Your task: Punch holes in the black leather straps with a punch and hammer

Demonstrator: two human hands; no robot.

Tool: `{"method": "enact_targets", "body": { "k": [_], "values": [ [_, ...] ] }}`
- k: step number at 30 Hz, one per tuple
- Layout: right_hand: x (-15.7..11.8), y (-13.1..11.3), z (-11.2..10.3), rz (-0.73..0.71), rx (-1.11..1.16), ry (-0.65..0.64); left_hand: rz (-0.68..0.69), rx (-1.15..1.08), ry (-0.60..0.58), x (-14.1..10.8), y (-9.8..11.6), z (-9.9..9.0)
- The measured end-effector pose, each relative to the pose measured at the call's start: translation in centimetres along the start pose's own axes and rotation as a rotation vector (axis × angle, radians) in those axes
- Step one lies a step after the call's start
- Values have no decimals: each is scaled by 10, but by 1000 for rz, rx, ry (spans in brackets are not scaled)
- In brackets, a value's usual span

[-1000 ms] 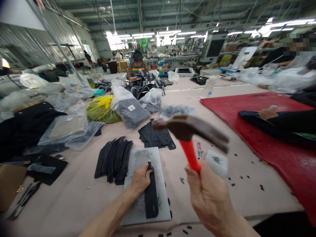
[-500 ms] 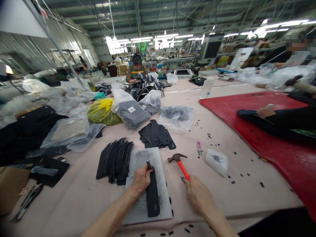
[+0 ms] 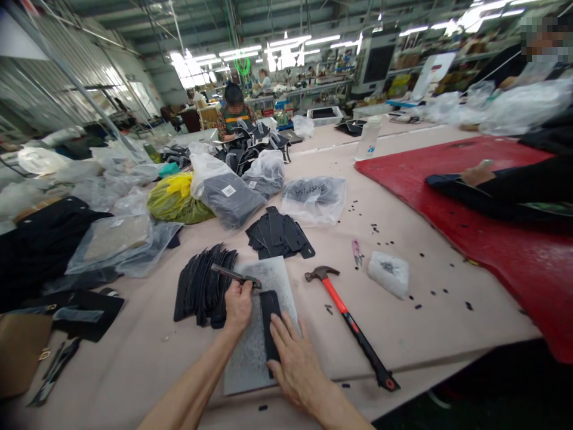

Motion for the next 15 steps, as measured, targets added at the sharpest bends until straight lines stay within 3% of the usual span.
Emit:
{"method": "enact_targets", "body": {
  "k": [6,10,15],
  "values": [
    [-9,8,-1,-99,48,10,40,5,-213,-29,0,-16],
    [0,17,-2,-104,54,42,94,-21,-259,-47,-11,-15],
    [47,34,-16,113,103,145,136,35,-324,-47,-16,-11]
  ]
}}
Point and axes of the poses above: each hand's wrist, its own x-axis towards the middle knuckle, its own z-axis out of the palm, y = z × x, the point moved 2 cm from there along x, towards the middle knuckle, and after that the axes turned 15 degrees about -x, right-handed, at the moved point
